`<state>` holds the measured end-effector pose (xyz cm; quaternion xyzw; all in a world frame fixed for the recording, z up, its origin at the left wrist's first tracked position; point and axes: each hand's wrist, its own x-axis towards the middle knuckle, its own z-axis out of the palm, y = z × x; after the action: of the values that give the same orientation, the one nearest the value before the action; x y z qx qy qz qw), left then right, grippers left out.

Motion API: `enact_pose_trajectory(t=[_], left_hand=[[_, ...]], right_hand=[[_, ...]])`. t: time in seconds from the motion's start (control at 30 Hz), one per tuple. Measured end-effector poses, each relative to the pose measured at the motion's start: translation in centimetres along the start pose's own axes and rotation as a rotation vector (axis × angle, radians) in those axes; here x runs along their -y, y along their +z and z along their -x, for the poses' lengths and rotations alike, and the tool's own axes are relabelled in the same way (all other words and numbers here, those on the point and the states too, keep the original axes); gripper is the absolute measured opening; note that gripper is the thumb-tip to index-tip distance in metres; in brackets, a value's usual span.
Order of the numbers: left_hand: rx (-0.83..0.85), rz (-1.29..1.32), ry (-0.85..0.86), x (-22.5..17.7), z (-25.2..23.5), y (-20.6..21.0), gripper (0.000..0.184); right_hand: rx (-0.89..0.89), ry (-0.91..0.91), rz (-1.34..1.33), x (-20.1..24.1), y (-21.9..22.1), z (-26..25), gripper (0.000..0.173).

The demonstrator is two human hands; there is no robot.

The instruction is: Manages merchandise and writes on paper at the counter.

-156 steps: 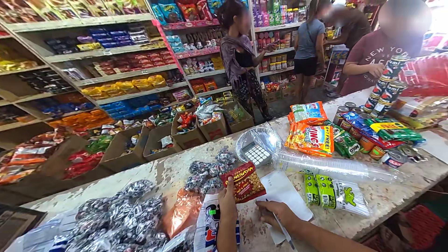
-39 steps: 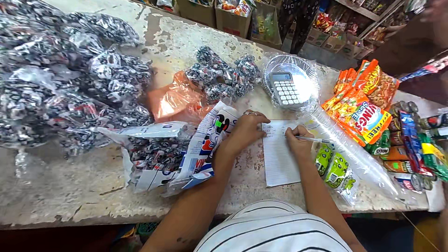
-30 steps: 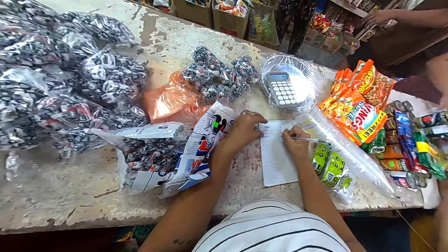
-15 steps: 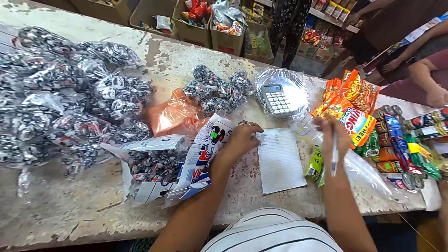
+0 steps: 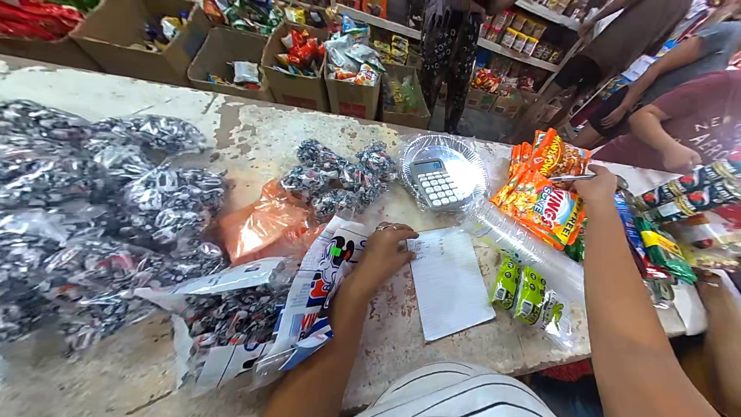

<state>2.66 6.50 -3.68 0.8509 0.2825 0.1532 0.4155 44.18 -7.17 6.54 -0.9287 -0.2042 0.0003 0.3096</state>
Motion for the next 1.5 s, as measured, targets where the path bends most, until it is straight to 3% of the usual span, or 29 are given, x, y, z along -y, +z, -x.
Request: enact_pose_trajectory(t=[0.13, 0.23, 0.43, 0.6, 0.7, 0.83, 0.9, 1.0, 1.1, 1.2, 1.33, 1.37, 1.5], left_hand=[[-0.010, -0.003, 0.002, -0.6, 0.1, -0.2, 0.033], [-0.010, -0.006, 0.003, -1.2, 0.1, -0.5, 0.033], [-0.014, 0.003, -0.001, -1.0, 0.1, -0.5, 0.032], [-0.010, -0.003, -0.007, -0.9, 0.0, -0.4, 0.032], [0.000, -0.007, -0.011, -0.3, 0.1, -0.2, 0.032], [-0.002, -0.013, -0.021, 0.6, 0.2, 0.3, 0.032], [0.013, -0.007, -0.038, 0.8, 0.0, 0.2, 0.032], [0.004, 0.034, -0.014, 1.3, 0.1, 0.4, 0.031], [-0.009, 0.039, 0.017, 1.7, 0.1, 0.5, 0.029], [0.000, 0.025, 0.010, 1.8, 0.1, 0.5, 0.030], [-0.010, 0.019, 0.008, 1.9, 0.2, 0.7, 0.031], [-0.019, 0.026, 0.007, 1.9, 0.2, 0.7, 0.032], [-0.034, 0.036, 0.015, 2.0, 0.2, 0.8, 0.032]], right_hand=[[-0.006, 0.061, -0.185, -1.6, 0.4, -1.5, 0.047], [-0.042, 0.010, -0.272, -1.4, -0.5, -1.9, 0.033], [-0.206, -0.308, -0.507, 4.6, -3.3, 0.3, 0.028], [-0.093, -0.378, -0.794, 9.8, 0.2, 3.2, 0.021], [0.055, -0.352, -0.643, 11.5, 4.8, 4.7, 0.022], [0.292, -0.305, -0.009, 12.6, 8.3, 6.1, 0.040], [0.267, -0.350, -0.012, 13.1, 8.5, 7.7, 0.041], [0.292, -0.493, -0.481, 12.5, 8.3, 13.0, 0.038], [0.579, -0.527, -0.803, 9.8, 9.8, 19.3, 0.057], [0.672, -0.536, -0.849, 4.7, 14.8, 22.4, 0.039], [0.660, -0.468, -0.800, 2.9, 16.6, 24.4, 0.008], [0.659, -0.463, -0.800, 3.0, 16.6, 24.6, 0.005], [0.572, -0.565, -0.794, 2.8, 17.6, 24.4, 0.021]])
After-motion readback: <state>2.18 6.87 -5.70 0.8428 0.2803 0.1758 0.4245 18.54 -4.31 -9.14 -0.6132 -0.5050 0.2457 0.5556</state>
